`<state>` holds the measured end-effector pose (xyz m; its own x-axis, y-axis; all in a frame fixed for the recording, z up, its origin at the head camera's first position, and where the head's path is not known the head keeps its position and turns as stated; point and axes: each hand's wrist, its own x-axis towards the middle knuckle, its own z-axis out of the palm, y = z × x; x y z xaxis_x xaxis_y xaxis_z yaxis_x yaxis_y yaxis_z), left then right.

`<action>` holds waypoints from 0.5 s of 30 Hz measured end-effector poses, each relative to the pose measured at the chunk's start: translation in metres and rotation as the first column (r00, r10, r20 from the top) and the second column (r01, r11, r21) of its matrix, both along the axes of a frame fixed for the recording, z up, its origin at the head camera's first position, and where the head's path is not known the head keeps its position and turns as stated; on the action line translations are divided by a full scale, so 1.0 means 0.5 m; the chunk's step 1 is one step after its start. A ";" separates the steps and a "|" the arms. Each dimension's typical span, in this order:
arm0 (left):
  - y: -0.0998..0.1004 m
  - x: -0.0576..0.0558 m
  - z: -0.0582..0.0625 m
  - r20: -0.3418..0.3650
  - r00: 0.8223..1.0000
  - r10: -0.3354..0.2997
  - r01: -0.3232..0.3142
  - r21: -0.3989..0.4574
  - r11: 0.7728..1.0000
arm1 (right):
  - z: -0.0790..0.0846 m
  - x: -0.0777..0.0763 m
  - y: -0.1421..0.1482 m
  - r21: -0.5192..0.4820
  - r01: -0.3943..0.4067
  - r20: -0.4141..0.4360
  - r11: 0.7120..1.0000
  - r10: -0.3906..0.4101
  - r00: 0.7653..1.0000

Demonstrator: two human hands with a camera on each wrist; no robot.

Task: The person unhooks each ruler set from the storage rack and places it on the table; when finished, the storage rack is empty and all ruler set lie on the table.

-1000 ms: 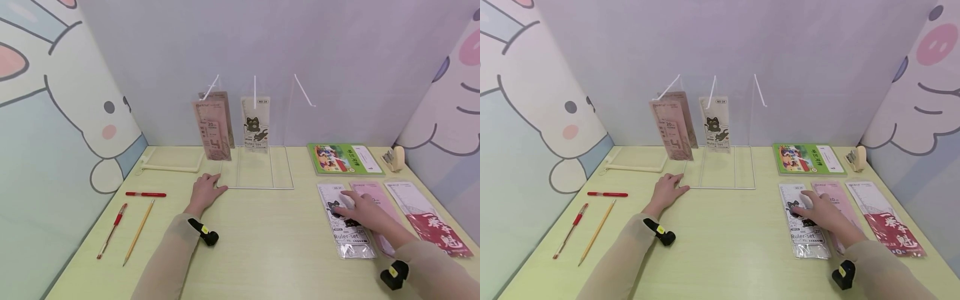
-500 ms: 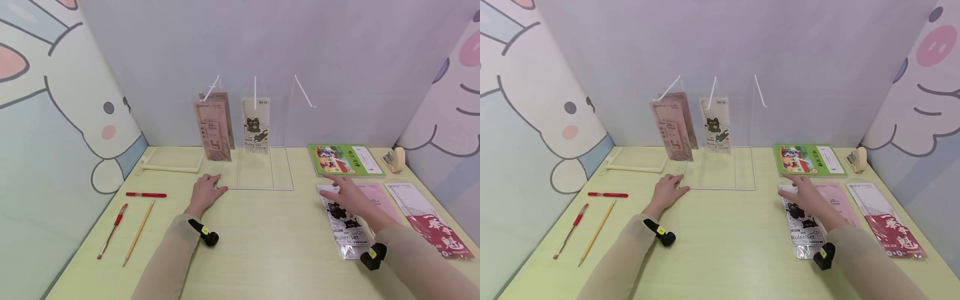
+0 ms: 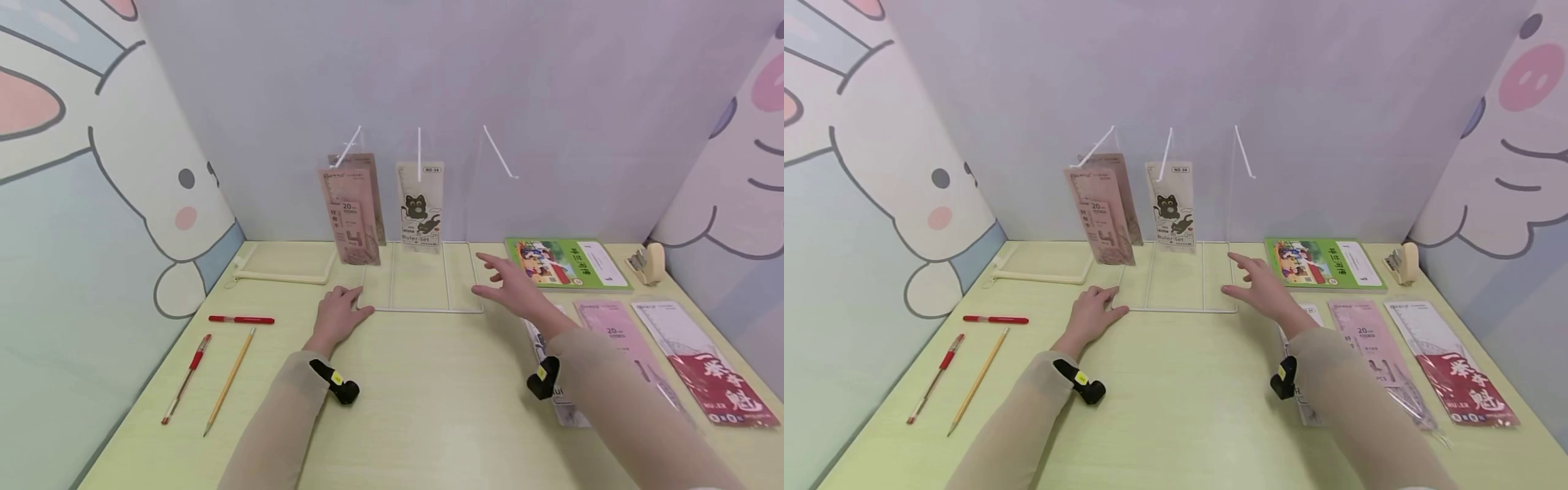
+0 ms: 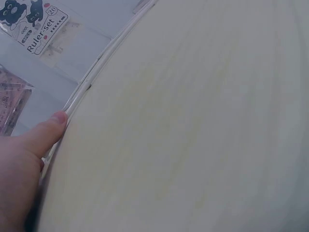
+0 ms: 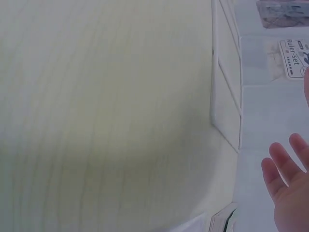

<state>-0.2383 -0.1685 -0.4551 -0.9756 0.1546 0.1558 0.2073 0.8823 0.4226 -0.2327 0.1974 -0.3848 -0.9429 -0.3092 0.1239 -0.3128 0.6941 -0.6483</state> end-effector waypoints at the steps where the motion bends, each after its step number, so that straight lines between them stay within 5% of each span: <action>1: 0.000 0.000 -0.001 -0.001 1.000 0.001 -0.001 0.000 1.000 | 0.002 -0.006 -0.007 -0.004 0.000 -0.002 1.000 0.000 1.000; 15: 0.000 -0.003 -0.002 0.022 1.000 0.003 -0.003 -0.005 1.000 | 0.095 -0.084 -0.128 -0.075 -0.022 -0.177 0.997 0.009 0.984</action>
